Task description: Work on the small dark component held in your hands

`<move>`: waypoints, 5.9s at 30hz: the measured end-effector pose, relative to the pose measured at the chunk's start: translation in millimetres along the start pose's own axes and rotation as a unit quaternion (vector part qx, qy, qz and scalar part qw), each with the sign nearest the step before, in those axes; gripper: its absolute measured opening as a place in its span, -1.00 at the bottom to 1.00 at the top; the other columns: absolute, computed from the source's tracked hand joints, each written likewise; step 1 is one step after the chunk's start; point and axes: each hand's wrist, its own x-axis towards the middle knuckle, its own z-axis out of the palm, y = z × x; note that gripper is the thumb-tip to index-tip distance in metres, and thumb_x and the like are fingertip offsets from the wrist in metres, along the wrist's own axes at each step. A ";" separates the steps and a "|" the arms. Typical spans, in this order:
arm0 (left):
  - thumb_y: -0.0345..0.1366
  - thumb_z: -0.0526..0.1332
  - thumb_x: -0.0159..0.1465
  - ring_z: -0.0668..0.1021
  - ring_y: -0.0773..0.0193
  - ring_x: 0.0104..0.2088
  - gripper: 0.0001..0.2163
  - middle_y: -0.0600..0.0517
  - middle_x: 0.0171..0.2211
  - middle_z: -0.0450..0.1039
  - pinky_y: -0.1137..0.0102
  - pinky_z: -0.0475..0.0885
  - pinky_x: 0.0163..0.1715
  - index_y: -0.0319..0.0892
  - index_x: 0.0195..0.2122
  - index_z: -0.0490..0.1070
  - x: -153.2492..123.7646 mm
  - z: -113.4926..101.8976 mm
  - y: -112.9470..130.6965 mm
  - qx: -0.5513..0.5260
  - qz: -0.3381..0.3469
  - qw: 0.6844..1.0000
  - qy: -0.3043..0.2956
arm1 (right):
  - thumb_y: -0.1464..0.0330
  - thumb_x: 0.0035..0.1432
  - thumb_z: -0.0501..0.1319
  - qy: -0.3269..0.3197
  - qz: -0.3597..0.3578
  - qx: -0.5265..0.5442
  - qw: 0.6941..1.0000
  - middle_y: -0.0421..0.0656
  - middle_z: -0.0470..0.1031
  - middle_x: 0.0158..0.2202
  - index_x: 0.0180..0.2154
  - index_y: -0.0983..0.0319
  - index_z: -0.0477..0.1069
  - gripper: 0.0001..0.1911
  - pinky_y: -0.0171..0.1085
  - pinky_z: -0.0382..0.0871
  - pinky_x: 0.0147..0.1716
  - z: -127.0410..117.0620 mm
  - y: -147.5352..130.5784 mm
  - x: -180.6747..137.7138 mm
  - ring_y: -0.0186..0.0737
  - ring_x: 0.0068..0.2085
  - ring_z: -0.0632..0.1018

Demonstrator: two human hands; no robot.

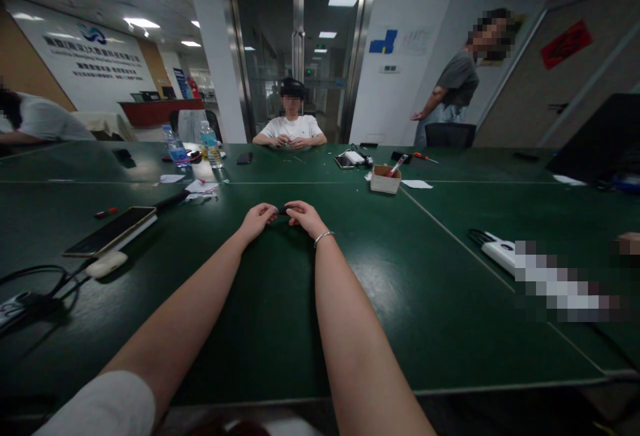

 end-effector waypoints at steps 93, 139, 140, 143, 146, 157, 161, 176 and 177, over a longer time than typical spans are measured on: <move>-0.29 0.34 0.02 0.57 0.18 -0.22 -0.81 -0.08 -0.28 0.55 0.20 0.41 -0.07 -0.21 -0.33 0.49 -0.3 -3.6 -0.3 -0.022 0.048 0.998 0.037 | 0.50 0.01 0.23 0.032 -0.002 -0.024 0.999 -0.18 0.47 -0.15 -0.01 0.13 0.28 -0.53 -0.41 0.48 -0.58 4.1 -7.3 -1.1 -0.55 -0.62 0.42; 0.07 0.17 0.09 0.39 0.37 -0.57 -0.61 0.04 -0.60 0.41 0.44 0.26 -0.52 -0.21 -0.50 0.45 3.9 -7.9 -3.3 0.033 -0.014 0.996 0.079 | 0.42 0.08 0.25 0.023 -0.008 0.022 0.999 -0.21 0.51 -0.39 -0.17 0.22 0.39 -0.78 -0.35 0.52 -0.48 -0.2 -5.6 -3.8 -0.49 -0.59 0.43; 0.07 0.17 0.09 0.38 0.37 -0.57 -0.61 0.04 -0.60 0.41 0.44 0.25 -0.52 -0.21 -0.50 0.44 3.9 -8.1 -3.2 0.030 -0.014 0.996 0.085 | 0.40 0.09 0.25 0.027 -0.006 0.025 0.999 -0.21 0.51 -0.38 -0.16 0.22 0.39 -0.77 -0.35 0.52 -0.47 0.0 -6.0 -4.0 -0.49 -0.59 0.43; 0.06 0.18 0.08 0.38 0.37 -0.58 -0.63 0.04 -0.59 0.42 0.44 0.25 -0.52 -0.19 -0.51 0.43 2.4 -6.1 -2.6 0.039 -0.008 0.996 0.079 | 0.39 0.09 0.25 0.013 -0.009 0.013 1.000 -0.21 0.51 -0.38 -0.15 0.21 0.39 -0.77 -0.37 0.51 -0.48 1.4 -5.0 -3.1 -0.49 -0.59 0.43; 0.04 0.19 0.09 0.38 0.36 -0.57 -0.65 0.04 -0.59 0.42 0.45 0.24 -0.53 -0.18 -0.54 0.41 -0.1 -3.3 -2.0 0.061 -0.002 0.996 0.061 | 0.40 0.05 0.29 -0.004 -0.014 -0.019 1.000 -0.26 0.46 -0.46 -0.18 0.21 0.41 -0.76 -0.42 0.46 -0.53 2.9 -2.1 -0.8 -0.48 -0.59 0.43; 0.06 0.15 0.12 0.41 0.33 -0.59 -0.62 0.06 -0.66 0.36 0.41 0.28 -0.51 -0.17 -0.54 0.43 3.4 -4.8 -9.8 0.082 0.000 0.996 0.032 | 0.41 0.02 0.32 -0.007 -0.010 -0.017 1.000 -0.28 0.45 -0.48 -0.19 0.24 0.40 -0.74 -0.40 0.45 -0.50 -0.5 1.6 0.9 -0.47 -0.58 0.45; 0.08 0.14 0.13 0.40 0.32 -0.60 -0.60 0.07 -0.67 0.35 0.41 0.26 -0.53 -0.17 -0.56 0.42 3.0 -5.9 -9.0 0.099 -0.003 0.995 0.029 | 0.43 0.00 0.32 -0.018 -0.005 -0.008 1.000 -0.24 0.49 -0.41 -0.23 0.25 0.41 -0.76 -0.41 0.44 -0.51 -1.2 2.5 1.5 -0.48 -0.58 0.45; -0.12 0.26 0.07 0.44 0.33 -0.47 -0.76 0.06 -0.49 0.43 0.44 0.29 -0.47 -0.20 -0.37 0.44 1.2 -1.9 -5.6 0.036 0.020 0.999 0.005 | 0.37 0.08 0.30 0.038 0.018 -0.006 0.999 -0.20 0.54 -0.48 -0.28 0.28 0.38 -0.83 -0.44 0.42 -0.54 2.9 -1.8 0.0 -0.47 -0.63 0.44; -0.15 0.28 0.05 0.44 0.33 -0.45 -0.77 0.05 -0.46 0.44 0.44 0.31 -0.45 -0.20 -0.34 0.43 0.4 -1.7 -4.6 0.025 0.031 0.999 0.004 | 0.37 0.10 0.29 0.040 0.019 -0.006 0.999 -0.19 0.54 -0.49 -0.29 0.29 0.38 -0.85 -0.44 0.42 -0.54 3.4 -2.6 -0.5 -0.47 -0.63 0.44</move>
